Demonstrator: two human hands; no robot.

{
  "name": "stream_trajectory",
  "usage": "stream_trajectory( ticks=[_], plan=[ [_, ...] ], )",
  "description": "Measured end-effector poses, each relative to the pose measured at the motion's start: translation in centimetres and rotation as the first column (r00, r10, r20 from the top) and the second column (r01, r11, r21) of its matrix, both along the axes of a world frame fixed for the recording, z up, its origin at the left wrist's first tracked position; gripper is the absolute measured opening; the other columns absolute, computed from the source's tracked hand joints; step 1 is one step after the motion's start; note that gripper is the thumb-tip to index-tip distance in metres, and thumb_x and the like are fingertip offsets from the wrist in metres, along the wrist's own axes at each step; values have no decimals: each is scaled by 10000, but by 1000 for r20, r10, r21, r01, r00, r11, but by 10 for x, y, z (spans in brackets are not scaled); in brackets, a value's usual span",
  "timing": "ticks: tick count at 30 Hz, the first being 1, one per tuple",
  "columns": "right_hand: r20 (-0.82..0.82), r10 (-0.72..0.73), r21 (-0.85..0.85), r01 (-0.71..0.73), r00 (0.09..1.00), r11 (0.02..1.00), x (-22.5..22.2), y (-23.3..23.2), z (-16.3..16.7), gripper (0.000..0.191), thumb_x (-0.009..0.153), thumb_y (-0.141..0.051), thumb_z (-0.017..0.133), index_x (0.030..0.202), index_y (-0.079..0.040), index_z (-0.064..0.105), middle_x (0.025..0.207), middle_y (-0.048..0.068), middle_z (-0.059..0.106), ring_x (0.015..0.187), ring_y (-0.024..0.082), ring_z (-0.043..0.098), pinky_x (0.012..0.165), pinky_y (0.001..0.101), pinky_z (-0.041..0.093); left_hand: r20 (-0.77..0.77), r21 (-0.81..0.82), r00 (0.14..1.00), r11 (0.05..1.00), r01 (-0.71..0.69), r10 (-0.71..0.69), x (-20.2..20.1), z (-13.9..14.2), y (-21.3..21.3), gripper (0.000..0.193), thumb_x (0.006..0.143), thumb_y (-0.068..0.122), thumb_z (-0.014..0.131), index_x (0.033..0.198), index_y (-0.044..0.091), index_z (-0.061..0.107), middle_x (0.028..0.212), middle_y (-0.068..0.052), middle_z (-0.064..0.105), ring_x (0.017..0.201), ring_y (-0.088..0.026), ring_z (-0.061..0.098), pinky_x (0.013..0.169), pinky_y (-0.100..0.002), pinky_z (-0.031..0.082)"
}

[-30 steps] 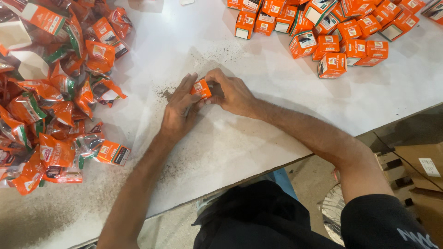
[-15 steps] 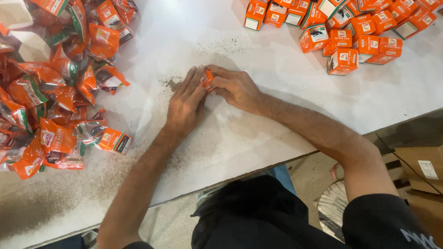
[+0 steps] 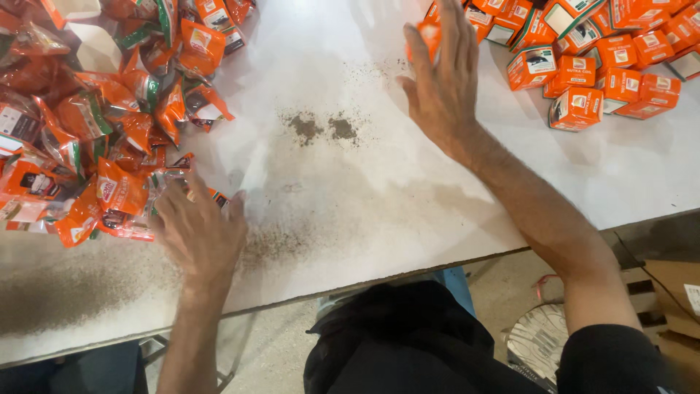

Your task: The person picks up small orange product boxes from a pile on the table, folds their flaps closed by hand, and places the finished boxes onto a growing stack of closed boxes. They repeat this cycle continuously, occasionally brushing debris aside on the table surface.

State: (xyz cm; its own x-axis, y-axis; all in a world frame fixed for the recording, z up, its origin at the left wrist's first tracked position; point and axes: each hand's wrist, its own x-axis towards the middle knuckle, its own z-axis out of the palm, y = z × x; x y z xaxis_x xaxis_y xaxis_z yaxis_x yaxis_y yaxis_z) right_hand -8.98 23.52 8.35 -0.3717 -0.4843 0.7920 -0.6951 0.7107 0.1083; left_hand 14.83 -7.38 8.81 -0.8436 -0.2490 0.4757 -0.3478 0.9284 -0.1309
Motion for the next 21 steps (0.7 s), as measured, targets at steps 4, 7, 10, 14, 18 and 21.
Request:
stream_trajectory(
  ticks=[4, 7, 10, 14, 18, 21],
  plan=[
    [663, 460, -258, -396, 591, 881, 29, -28, -15, 575, 1005, -327, 765, 1432, -37, 511, 1483, 212, 547, 1375, 361, 569, 1154, 481, 502, 16, 142, 994, 984, 107, -111, -8, -6, 0, 658, 850, 302, 848, 1361, -4, 568, 1190, -191, 618, 1019, -344, 656, 787, -451, 567],
    [720, 688, -666, -363, -85, 652, 54, -61, -37, 761, 982, -319, 722, 1555, -23, 319, 1488, 174, 537, 1354, 265, 574, 1170, 408, 488, -226, 274, 850, 806, 525, -476, -36, -17, 31, 593, 851, 188, 832, 1338, -14, 561, 1172, -206, 616, 1014, -376, 650, 791, -483, 575],
    [559, 797, -820, -293, -226, 492, 58, -69, -50, 780, 1040, -255, 696, 1592, 17, 216, 1532, 162, 460, 1428, 214, 471, 1206, 404, 416, -326, 235, 655, 613, 755, -682, -72, -28, 60, 553, 858, 7, 719, 1375, 15, 523, 1310, -222, 551, 1127, -389, 640, 880, -468, 603],
    [535, 843, -840, -142, -60, 523, 42, -53, -53, 697, 1062, -249, 652, 1583, 24, 280, 1446, 148, 492, 1353, 185, 497, 1192, 417, 448, -371, 454, 721, 563, 690, -585, -107, -30, 28, 758, 774, -103, 585, 1503, -73, 382, 1563, -333, 358, 1328, -501, 507, 915, -458, 571],
    [658, 699, -624, -315, 281, 715, 35, -47, -53, 652, 1114, -260, 595, 1562, 11, 206, 1461, 154, 504, 1389, 239, 508, 1190, 442, 431, -173, 106, 961, 966, 234, -214, -128, -25, -57, 640, 915, -120, 614, 1515, 1, 428, 1507, -204, 465, 1336, -400, 513, 1141, -513, 473],
    [636, 526, -314, -433, 565, 845, 43, -49, -52, 698, 1052, -198, 709, 1512, 56, 250, 1454, 274, 445, 1371, 423, 443, 1138, 510, 383, -133, 43, 921, 927, 374, -365, -134, -29, -81, 728, 762, 44, 751, 1442, -49, 507, 1400, -338, 479, 1112, -524, 525, 887, -562, 514]
  ],
)
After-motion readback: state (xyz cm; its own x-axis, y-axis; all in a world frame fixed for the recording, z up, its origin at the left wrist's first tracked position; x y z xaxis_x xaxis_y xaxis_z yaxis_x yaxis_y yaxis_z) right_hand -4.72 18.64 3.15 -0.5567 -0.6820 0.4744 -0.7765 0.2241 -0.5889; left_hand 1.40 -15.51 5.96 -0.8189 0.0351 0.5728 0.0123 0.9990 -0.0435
